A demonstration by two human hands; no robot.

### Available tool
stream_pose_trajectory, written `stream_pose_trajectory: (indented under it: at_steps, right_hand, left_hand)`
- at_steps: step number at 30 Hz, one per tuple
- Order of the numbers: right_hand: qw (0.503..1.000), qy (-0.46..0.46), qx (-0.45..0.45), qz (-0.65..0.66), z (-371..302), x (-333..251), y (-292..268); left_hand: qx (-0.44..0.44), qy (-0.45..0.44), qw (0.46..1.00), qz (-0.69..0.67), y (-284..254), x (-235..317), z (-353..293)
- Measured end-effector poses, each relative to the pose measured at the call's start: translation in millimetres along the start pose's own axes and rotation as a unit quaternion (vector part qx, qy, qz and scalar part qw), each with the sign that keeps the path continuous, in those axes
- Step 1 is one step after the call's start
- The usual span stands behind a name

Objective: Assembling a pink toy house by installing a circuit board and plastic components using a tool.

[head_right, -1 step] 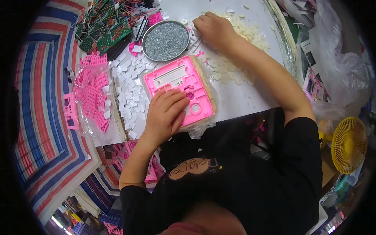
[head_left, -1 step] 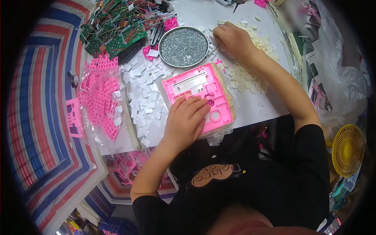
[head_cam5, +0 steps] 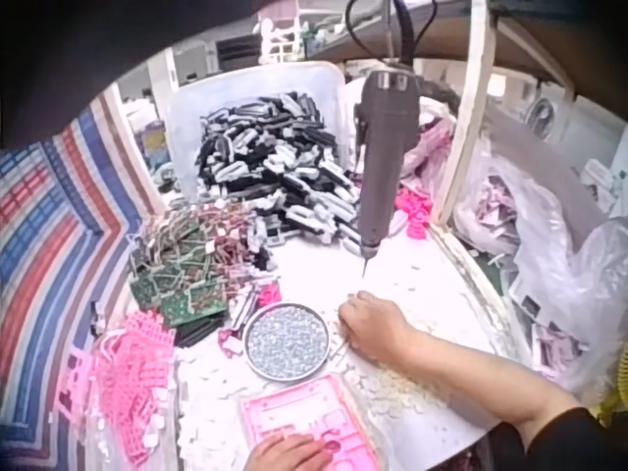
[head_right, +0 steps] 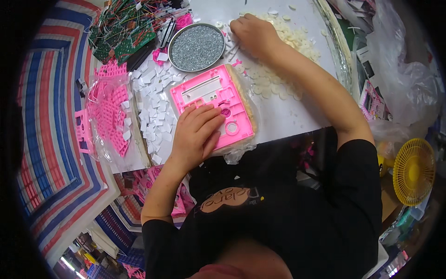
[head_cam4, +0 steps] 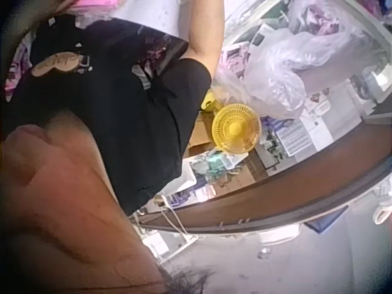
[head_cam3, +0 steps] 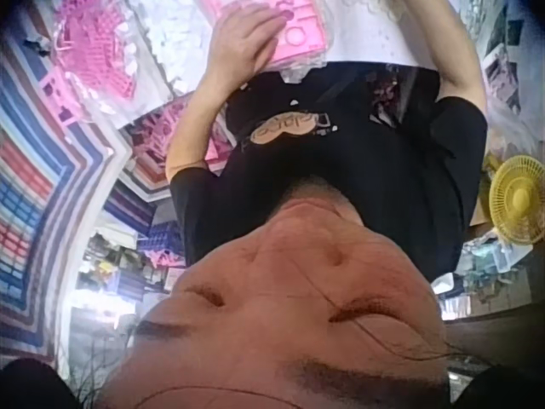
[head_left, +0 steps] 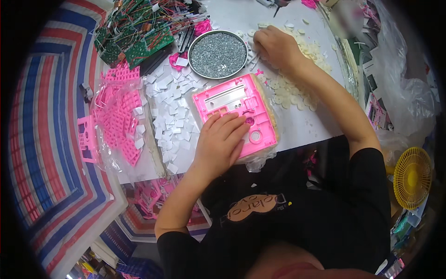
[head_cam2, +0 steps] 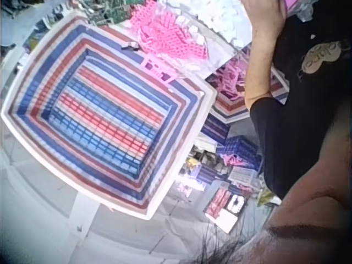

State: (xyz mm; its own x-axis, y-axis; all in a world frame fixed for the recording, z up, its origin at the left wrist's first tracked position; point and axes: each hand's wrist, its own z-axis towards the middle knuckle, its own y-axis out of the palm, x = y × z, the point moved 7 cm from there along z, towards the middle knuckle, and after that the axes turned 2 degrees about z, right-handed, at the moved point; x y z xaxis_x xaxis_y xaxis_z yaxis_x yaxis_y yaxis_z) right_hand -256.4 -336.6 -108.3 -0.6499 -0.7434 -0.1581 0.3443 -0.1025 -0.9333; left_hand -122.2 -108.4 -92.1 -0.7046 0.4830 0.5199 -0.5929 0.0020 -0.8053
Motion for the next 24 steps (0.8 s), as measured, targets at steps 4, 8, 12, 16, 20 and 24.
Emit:
stream_pose_trajectory:
  at_steps: [4, 8, 12, 16, 20, 24]
  right_hand:
    - [0.994, 0.015, 0.079, 0.075, -8.2, -13.6, -42.9]
    - [0.98, -0.014, -0.117, 0.162, -64.3, -107.1, -57.2]
    - [0.977, -0.095, -0.165, 0.093, -74.5, -142.3, -39.9]
    - [0.975, -0.088, -0.189, 0.071, -70.4, -145.8, -30.6]
    - [0.964, 0.015, -0.258, 0.062, -65.1, -143.0, -30.4]
    - [0.967, 0.011, -0.247, 0.066, -65.6, -143.9, -27.9]
  left_hand:
    - [0.136, -0.03, 0.986, -0.088, -21.9, -12.4, -6.7]
    - [0.124, -0.019, 0.992, -0.005, -26.0, -8.4, -8.7]
    - [0.096, -0.038, 0.994, 0.023, -13.3, -7.4, -7.8]
    - [0.098, -0.043, 0.994, 0.01, -9.9, -12.0, -10.8]
    - [0.106, -0.041, 0.994, 0.001, -9.4, -13.7, -12.4]
    - [0.107, -0.04, 0.993, -0.002, -11.9, -13.2, -12.5]
